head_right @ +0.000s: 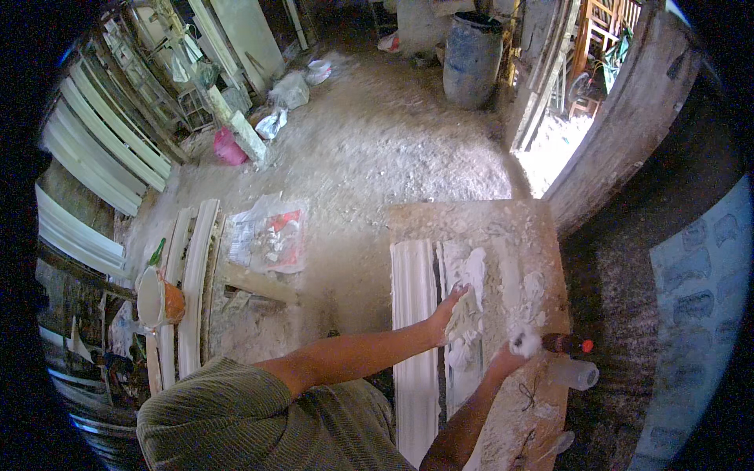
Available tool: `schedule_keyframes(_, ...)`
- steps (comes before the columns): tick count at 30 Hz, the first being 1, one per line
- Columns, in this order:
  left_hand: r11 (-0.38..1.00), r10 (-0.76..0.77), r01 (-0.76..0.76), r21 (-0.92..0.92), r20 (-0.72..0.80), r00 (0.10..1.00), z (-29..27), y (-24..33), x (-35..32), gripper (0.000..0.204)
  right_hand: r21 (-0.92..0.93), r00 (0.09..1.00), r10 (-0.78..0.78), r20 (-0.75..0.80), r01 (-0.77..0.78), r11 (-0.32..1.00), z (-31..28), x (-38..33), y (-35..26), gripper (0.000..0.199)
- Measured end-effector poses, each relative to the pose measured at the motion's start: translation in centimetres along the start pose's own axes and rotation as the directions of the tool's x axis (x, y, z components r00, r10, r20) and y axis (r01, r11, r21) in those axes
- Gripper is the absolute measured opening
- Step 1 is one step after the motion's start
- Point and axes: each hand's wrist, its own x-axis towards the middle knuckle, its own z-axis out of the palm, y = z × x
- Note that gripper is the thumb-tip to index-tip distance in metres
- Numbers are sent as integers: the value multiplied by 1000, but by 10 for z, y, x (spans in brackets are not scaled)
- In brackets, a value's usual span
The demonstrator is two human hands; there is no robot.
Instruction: The person repeatedly wipes a long white moulding with a white cloth, moving back and forth along its length. They occasionally pick up a small piece of debris from the workbench and later walk to a bucket to rinse the cloth.
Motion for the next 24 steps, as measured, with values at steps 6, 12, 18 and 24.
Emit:
schedule_keyframes(6, 991, 81, -69, 111, -100, 992, 8, 2, -4, 76, 371, 955, 238, 174, -288, 883, 13, -14, 27, 53)
schedule_keyframes(12, 985, 142, -111, 136, -253, 957, 9, -12, 10, 73, 545, 881, 222, 417, -438, 715, 53, -43, 69, 57)
schedule_keyframes(18, 630, 661, -501, 594, -71, 747, 6, -10, 27, 52, 631, 744, 241, 623, -661, 407, 22, -110, -60, 51)
schedule_keyframes(24, 557, 720, -550, 622, -33, 693, 4, 37, 24, 55, 679, 705, 87, 704, -704, 209, 36, -89, -24, 35)
